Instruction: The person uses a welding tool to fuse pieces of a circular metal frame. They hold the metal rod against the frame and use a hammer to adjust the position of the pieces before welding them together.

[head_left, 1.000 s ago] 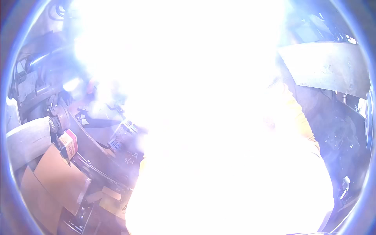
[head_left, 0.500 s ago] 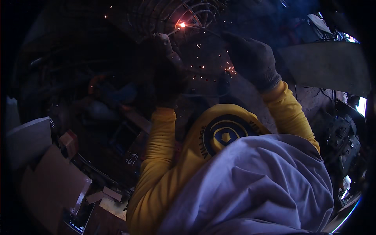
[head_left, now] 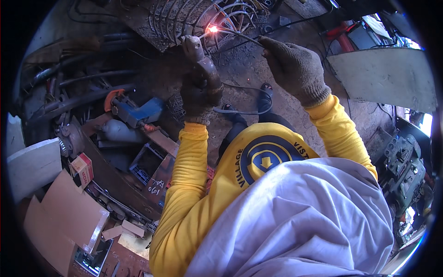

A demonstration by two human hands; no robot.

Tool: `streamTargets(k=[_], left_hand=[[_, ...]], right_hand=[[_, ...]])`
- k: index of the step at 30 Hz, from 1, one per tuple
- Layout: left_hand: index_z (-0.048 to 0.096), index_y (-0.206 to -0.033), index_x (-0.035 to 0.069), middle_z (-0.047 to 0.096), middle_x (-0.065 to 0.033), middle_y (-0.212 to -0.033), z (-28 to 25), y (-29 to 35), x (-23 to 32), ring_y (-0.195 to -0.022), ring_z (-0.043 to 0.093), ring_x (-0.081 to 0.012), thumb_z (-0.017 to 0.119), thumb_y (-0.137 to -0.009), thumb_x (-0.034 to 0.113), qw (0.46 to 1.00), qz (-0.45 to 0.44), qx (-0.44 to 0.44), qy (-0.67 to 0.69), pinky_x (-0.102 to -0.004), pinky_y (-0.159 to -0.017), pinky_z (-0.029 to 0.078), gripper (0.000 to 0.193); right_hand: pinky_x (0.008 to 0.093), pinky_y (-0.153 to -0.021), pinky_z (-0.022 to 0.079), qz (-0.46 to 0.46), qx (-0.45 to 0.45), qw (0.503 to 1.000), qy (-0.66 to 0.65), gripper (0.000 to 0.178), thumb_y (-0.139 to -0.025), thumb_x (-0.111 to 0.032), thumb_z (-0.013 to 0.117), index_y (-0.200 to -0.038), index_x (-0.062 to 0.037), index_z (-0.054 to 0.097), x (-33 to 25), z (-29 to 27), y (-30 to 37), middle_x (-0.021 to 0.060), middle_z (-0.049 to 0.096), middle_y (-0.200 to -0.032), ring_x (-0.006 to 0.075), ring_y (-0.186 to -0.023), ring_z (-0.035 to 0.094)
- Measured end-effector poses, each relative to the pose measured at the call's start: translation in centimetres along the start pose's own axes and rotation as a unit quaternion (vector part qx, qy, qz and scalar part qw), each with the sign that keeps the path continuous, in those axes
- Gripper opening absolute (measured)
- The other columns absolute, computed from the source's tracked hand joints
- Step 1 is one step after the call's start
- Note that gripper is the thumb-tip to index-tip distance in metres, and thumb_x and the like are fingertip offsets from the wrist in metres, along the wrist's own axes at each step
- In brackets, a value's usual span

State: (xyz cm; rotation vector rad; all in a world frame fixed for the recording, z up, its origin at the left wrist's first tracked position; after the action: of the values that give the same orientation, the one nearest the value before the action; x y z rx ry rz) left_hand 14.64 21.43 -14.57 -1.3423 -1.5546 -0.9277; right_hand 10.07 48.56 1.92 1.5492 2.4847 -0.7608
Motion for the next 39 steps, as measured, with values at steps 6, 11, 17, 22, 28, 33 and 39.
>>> streamTargets(k=[6, 11, 17, 22, 28, 33, 39], left_hand=[[0.057, -0.117, 0.001, 0.064, -0.0033, -0.097, 0.0, -0.3, 2.2, -0.088, 0.063, -0.0159, 0.091, -0.077, 0.03, 0.994, 0.062, -0.015, -0.084, -0.0345, -0.083, 0.052, 0.059], [0.059, -0.105, 0.007, 0.06, -0.0011, -0.087, 0.3, 0.1, 3.0, -0.08, 0.059, -0.0131, 0.093, -0.073, 0.033, 0.999, 0.028, 0.032, -0.008, -0.0288, -0.076, 0.051, 0.053], [0.059, -0.119, 0.004, 0.064, -0.0016, -0.098, 0.4, 0.1, 1.9, -0.09, 0.061, -0.0141, 0.09, -0.078, 0.035, 0.997, -0.01, -0.003, 0.075, -0.0327, -0.085, 0.051, 0.06], [0.06, -0.115, 0.006, 0.064, -0.0021, -0.096, 0.7, -0.3, -0.8, -0.087, 0.064, -0.0145, 0.082, -0.084, 0.029, 0.922, -0.171, -0.026, 0.346, -0.033, -0.079, 0.053, 0.045], [0.063, -0.117, 0.007, 0.069, -0.0074, -0.109, 1.0, 0.9, 2.5, -0.094, 0.069, -0.0156, 0.071, -0.095, 0.021, 0.955, -0.154, -0.041, 0.249, -0.0334, -0.076, 0.058, 0.028], [0.06, -0.13, 0.007, 0.066, -0.0105, -0.123, -0.6, 2.1, 2.8, -0.112, 0.065, -0.0221, 0.072, -0.092, 0.042, 0.996, 0.063, 0.042, -0.055, -0.0426, -0.092, 0.056, 0.053], [0.06, -0.12, 0.002, 0.062, -0.0156, -0.11, -3.1, 2.3, 4.4, -0.104, 0.063, -0.0339, 0.08, -0.078, 0.041, 0.917, 0.241, 0.075, -0.308, -0.0454, -0.089, 0.052, 0.061]], right_hand=[[0.0354, -0.071, 0.063, 0.0, -0.023, 1.0, -0.003, 0.026, -0.098, -0.02, 0.068, -0.122, -0.0126, 0.075, -0.4, -0.4, -0.2, 0.0124, 0.078, -0.097, 0.0285, -0.082, 0.077], [0.0402, -0.063, 0.058, 0.01, -0.011, 1.0, 0.013, 0.028, -0.097, -0.026, 0.063, -0.122, -0.0193, 0.073, -0.1, -0.1, -0.1, 0.01, 0.074, -0.083, 0.0308, -0.074, 0.073], [0.0356, -0.072, 0.062, 0.021, -0.043, 0.999, 0.02, 0.028, -0.097, -0.022, 0.067, -0.123, -0.0137, 0.074, -0.3, -0.3, -0.2, 0.0113, 0.078, -0.097, 0.0279, -0.083, 0.077], [0.0364, -0.073, 0.062, 0.015, -0.033, 0.999, 0.02, 0.029, -0.096, -0.021, 0.067, -0.123, -0.0151, 0.074, -0.5, -0.5, -0.2, 0.0115, 0.078, -0.097, 0.0288, -0.084, 0.076], [0.0366, -0.073, 0.062, 0.011, -0.025, 1.0, 0.008, 0.029, -0.096, -0.022, 0.067, -0.124, -0.0156, 0.073, -0.6, -0.3, -0.2, 0.0121, 0.077, -0.097, 0.03, -0.084, 0.076], [0.0365, -0.069, 0.06, 0.006, -0.008, 1.0, -0.021, 0.029, -0.095, -0.022, 0.069, -0.123, -0.0165, 0.073, -0.6, -0.9, -0.2, 0.0108, 0.077, -0.093, 0.0299, -0.08, 0.075], [0.0369, -0.069, 0.06, 0.01, -0.016, 1.0, 0.007, 0.028, -0.094, -0.02, 0.068, -0.122, -0.0172, 0.073, -0.4, -0.4, -0.2, 0.0079, 0.077, -0.094, 0.0285, -0.082, 0.075]])
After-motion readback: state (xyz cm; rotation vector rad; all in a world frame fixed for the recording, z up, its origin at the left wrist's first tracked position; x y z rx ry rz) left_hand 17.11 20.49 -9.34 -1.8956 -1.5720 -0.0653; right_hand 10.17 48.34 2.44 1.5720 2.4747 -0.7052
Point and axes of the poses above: each hand's wrist, its own y-axis away from the middle knuckle, its own z-axis out of the palm, x = y × z, the point moved 3 cm from there along -y, towards the middle knuckle
